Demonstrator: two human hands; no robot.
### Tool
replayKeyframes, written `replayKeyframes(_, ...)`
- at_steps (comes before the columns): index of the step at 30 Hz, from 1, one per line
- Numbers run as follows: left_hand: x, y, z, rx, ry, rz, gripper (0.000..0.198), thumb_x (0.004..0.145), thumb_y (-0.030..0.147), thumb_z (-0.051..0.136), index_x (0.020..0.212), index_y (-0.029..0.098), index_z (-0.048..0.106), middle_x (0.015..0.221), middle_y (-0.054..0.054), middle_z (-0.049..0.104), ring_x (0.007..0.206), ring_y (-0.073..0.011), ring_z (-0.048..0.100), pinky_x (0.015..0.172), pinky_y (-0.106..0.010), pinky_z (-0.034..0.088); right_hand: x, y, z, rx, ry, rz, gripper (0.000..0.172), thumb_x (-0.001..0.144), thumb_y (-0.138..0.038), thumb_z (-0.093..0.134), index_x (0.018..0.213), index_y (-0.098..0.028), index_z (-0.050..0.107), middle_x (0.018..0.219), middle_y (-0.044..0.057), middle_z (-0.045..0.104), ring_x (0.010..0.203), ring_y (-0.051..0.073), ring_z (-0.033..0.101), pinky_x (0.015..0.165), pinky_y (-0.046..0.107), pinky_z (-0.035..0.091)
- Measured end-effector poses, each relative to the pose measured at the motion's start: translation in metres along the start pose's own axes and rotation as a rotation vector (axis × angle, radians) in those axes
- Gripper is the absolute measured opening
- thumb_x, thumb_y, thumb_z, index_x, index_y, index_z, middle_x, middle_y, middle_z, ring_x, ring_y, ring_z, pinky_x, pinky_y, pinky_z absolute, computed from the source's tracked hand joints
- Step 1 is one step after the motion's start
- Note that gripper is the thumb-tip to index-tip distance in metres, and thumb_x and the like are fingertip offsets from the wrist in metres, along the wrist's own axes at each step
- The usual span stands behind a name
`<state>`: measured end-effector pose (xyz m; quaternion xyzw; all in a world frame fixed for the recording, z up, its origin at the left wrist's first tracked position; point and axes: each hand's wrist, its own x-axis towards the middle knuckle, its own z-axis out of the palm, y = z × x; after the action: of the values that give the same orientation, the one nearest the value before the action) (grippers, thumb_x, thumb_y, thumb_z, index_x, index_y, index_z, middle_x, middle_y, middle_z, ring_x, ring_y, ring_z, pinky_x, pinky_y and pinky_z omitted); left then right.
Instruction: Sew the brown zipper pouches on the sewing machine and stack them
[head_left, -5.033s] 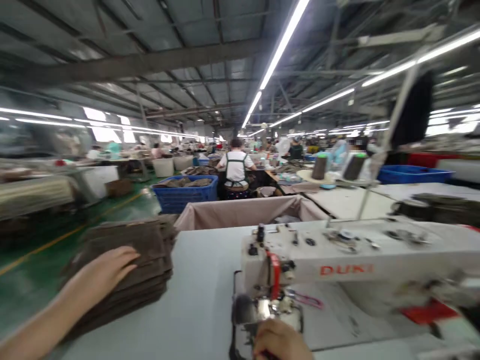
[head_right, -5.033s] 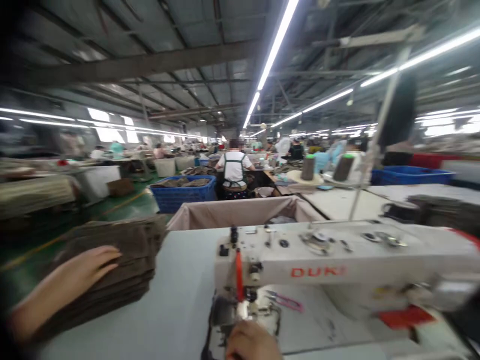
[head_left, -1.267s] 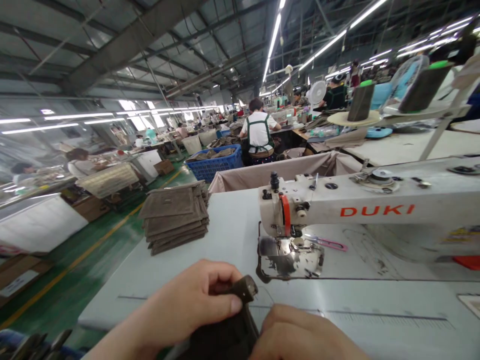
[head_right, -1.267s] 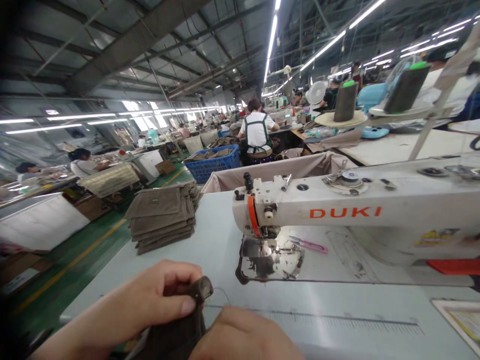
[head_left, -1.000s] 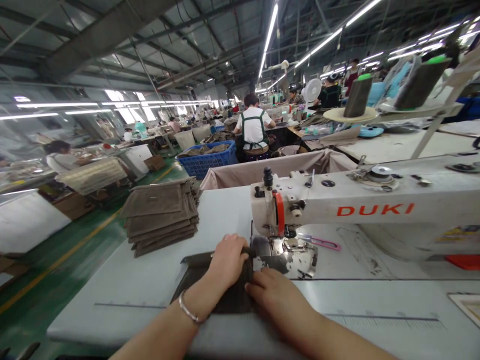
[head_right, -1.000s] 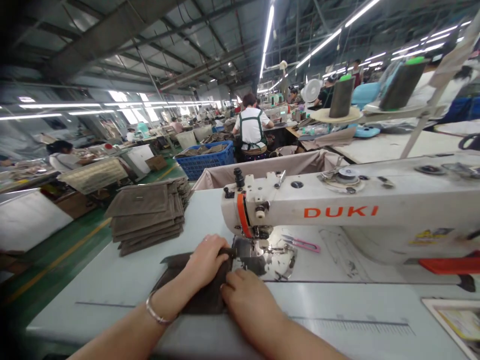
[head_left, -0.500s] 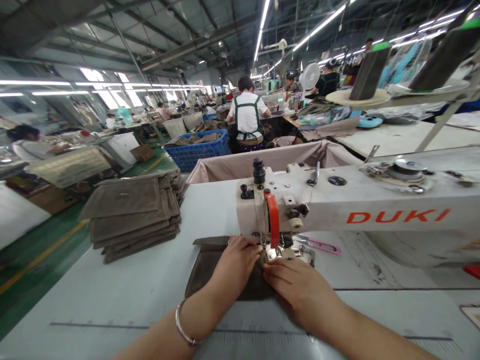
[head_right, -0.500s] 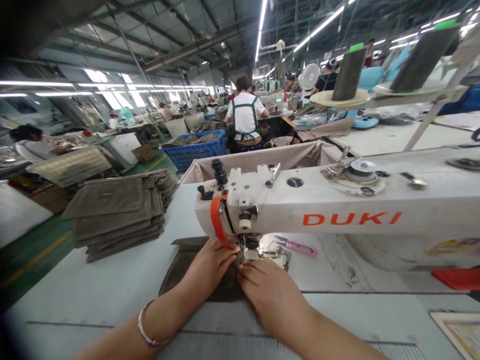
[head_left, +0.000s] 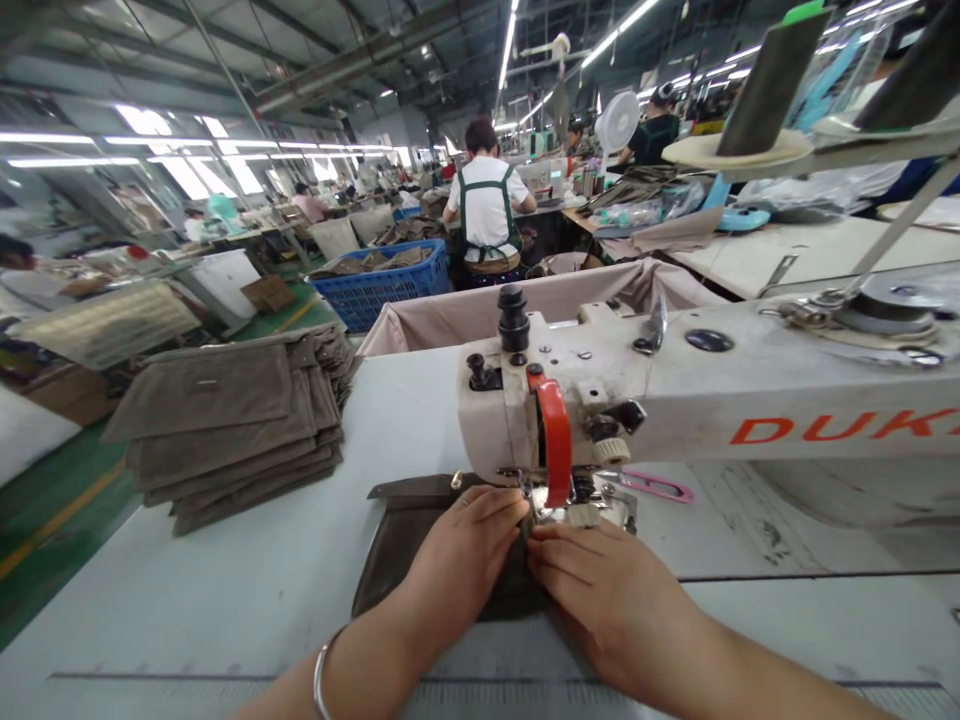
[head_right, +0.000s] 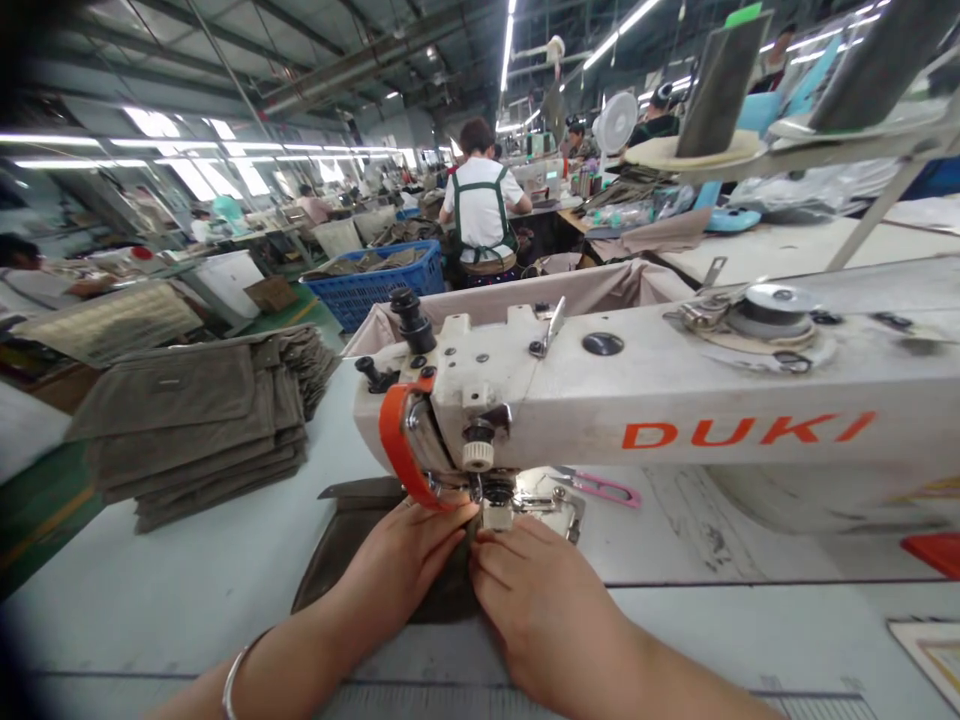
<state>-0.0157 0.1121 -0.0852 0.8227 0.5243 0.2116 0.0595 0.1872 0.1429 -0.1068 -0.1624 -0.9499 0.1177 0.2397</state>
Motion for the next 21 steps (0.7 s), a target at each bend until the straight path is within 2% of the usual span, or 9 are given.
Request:
replayKeyframes(12,0.003,0.0,-0.002,-0.02,-0.033,-0.065,0.024,0.092,0.011,0.052,0.112,0.02,0.062,0.113,-0.004,0.067,0.106,-0.0202,0.06,0.099,-0.037,0.049,0.004,0.001,-0.003,0.007,-0.061,0.038,0.023,0.085,-0.011,0.051,0.104,-0.015,0.064,0.11,0.01,0.065,0.109,0.023,0.057,0.099,0.038,0.042)
replayKeyframes(16,0.003,-0.001,-0.001,-0.034,-0.042,-0.067,0.024,0.093,0.012,0.051,0.114,0.02,0.06,0.117,-0.004,0.065,0.11,-0.0195,0.058,0.102,-0.038,0.046,0.005,0.0,0.0,0.045,-0.047,0.041,0.026,0.087,-0.011,0.049,0.109,-0.015,0.063,0.112,0.009,0.065,0.112,0.023,0.055,0.098,0.038,0.041)
replayKeyframes(19,0.0,0.001,-0.007,-0.048,-0.088,-0.091,0.027,0.092,0.014,0.054,0.118,0.021,0.059,0.121,-0.005,0.063,0.115,-0.0197,0.056,0.105,-0.039,0.044,0.007,0.001,-0.015,0.128,-0.049,0.064,0.029,0.088,-0.011,0.048,0.112,-0.021,0.062,0.112,0.004,0.066,0.108,0.02,0.057,0.097,0.038,0.04)
replayKeyframes(21,-0.006,0.004,-0.015,-0.055,-0.161,-0.085,0.045,0.086,0.027,0.067,0.128,0.02,0.053,0.131,-0.008,0.057,0.124,-0.0239,0.05,0.108,-0.044,0.042,0.005,0.005,-0.035,0.205,-0.106,0.112,0.037,0.085,-0.01,0.051,0.116,-0.027,0.061,0.114,0.0,0.065,0.109,0.019,0.056,0.102,0.039,0.036)
